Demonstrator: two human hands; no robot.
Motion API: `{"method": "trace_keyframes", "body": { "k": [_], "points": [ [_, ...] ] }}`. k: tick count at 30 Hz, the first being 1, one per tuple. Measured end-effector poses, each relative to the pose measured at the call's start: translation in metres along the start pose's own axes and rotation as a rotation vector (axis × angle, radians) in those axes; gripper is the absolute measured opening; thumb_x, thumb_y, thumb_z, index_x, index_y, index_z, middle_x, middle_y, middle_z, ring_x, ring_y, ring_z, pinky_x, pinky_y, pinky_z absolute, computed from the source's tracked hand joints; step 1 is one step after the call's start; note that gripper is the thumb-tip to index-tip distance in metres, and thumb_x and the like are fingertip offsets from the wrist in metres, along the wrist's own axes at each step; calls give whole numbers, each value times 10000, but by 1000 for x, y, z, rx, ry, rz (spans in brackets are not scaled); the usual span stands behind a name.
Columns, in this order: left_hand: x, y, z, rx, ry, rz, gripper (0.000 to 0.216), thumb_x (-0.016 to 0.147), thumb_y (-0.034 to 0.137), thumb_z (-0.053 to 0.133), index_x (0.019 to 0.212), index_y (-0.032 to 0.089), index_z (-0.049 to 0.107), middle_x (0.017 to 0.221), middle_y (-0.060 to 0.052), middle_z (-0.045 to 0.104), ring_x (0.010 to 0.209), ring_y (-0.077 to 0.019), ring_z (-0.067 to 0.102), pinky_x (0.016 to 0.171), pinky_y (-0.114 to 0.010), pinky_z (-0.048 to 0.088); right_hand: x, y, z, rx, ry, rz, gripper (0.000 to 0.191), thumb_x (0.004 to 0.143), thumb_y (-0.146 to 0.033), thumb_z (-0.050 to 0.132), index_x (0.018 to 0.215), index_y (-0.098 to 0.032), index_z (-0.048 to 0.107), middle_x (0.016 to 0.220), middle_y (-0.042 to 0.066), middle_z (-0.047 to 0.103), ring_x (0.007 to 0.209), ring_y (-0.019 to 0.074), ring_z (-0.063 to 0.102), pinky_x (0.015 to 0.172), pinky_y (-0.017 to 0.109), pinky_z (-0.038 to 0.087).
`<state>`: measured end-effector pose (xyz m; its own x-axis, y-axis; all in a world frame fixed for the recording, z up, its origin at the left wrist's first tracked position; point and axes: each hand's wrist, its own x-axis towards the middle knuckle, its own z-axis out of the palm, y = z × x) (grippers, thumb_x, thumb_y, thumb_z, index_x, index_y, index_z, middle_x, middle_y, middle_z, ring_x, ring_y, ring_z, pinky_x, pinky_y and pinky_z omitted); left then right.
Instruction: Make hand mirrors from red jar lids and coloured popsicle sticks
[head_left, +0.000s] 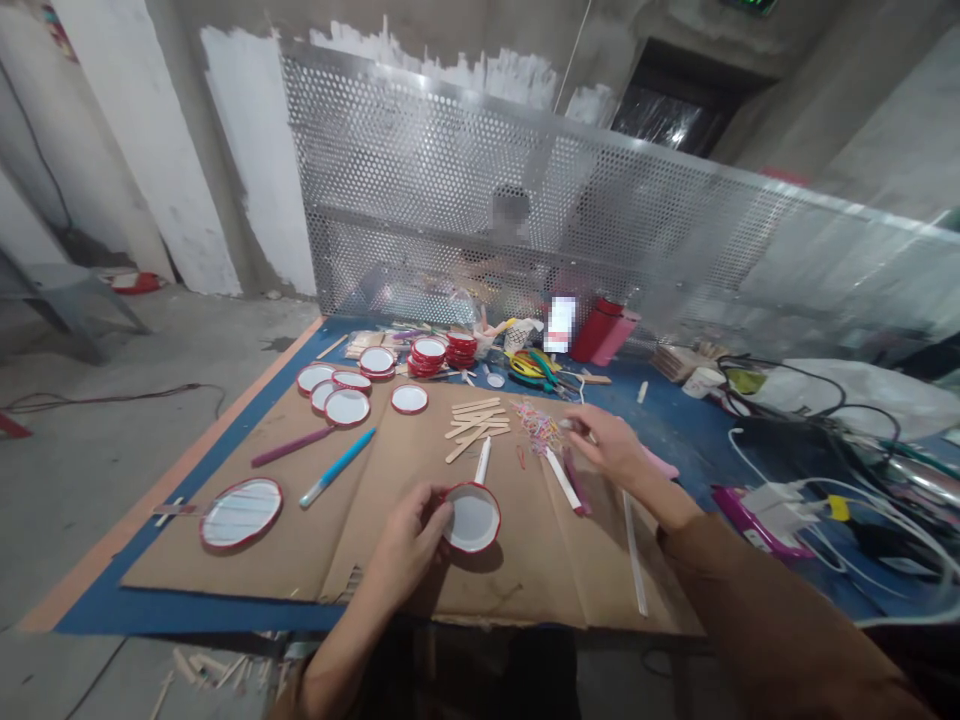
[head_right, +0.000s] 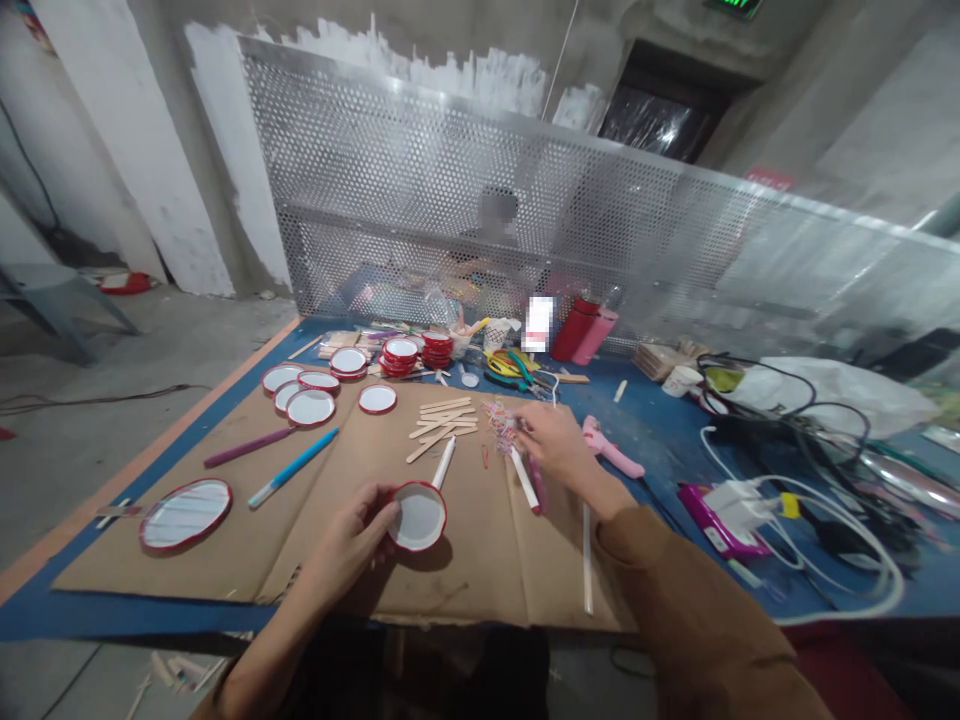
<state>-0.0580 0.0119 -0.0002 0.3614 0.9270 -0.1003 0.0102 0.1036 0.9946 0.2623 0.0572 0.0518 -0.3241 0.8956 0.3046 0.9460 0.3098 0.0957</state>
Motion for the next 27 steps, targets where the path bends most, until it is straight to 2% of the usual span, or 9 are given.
{"method": "trace_keyframes", "body": {
  "k": [2, 4, 8, 12, 14, 19, 25, 27],
  "points": [
    [0, 0, 0, 5, -8, 9, 380, 824, 484, 545, 989, 146, 604, 628, 33, 551, 489, -113, 508, 455, -223, 390, -19, 11, -6, 54, 122, 46, 189, 916, -215, 481, 1034, -163, 618, 848, 69, 667, 792, 196, 609, 725, 300, 448],
    [0, 1, 0, 16, -14, 16, 378, 832, 480, 533, 988, 144, 606, 626, 30, 552, 492, -116, 510, 460, -225, 389, -43, 21, -3, 38, 169, -9, 204, 921, -207, 459, 1039, -182, 623, 852, 66, 680, 788, 195, 626, 733, 304, 462],
    [0, 0, -1, 56, -17, 35, 376, 848, 463, 504, 999, 135, 605, 662, 13, 570, 506, -121, 517, 478, -235, 402, -85, 28, 18, -117, 139, -155, 233, 905, -140, 433, 968, -199, 649, 838, 76, 701, 784, 208, 642, 726, 327, 472],
    [1, -4, -1, 89, -4, 53, 375, 863, 446, 485, 1028, 134, 608, 703, 1, 581, 532, -121, 528, 498, -239, 417, -99, 24, 31, -104, 86, -251, 325, 915, -85, 370, 1013, -199, 659, 904, 87, 712, 818, 198, 653, 769, 331, 486],
    [2, -5, -1, 86, 0, 46, 374, 859, 446, 486, 1021, 132, 609, 714, -4, 590, 541, -123, 543, 507, -240, 426, -93, 23, 28, -81, 76, -212, 331, 918, -87, 361, 1017, -201, 656, 931, 90, 714, 869, 206, 660, 801, 337, 487],
    [4, 0, -1, 50, -17, -41, 392, 815, 457, 519, 1018, 133, 608, 620, 22, 565, 479, -124, 521, 440, -230, 383, -55, 28, 17, -47, 94, 89, 276, 909, -138, 407, 1021, -189, 654, 928, 112, 709, 875, 243, 661, 766, 346, 483],
    [4, 4, -2, 64, -6, -46, 396, 791, 443, 531, 1003, 123, 629, 604, 24, 561, 457, -111, 499, 414, -219, 359, 3, 21, 32, 35, -26, 60, 182, 882, -132, 501, 873, -193, 672, 860, 53, 700, 845, 198, 638, 752, 291, 459],
    [4, 4, -2, 67, -12, -46, 410, 790, 448, 541, 1014, 118, 634, 589, 27, 556, 449, -110, 495, 418, -219, 363, 17, 14, 37, 56, -63, 45, 183, 875, -121, 525, 878, -198, 690, 858, 51, 692, 863, 195, 625, 752, 279, 441]
  ]
}}
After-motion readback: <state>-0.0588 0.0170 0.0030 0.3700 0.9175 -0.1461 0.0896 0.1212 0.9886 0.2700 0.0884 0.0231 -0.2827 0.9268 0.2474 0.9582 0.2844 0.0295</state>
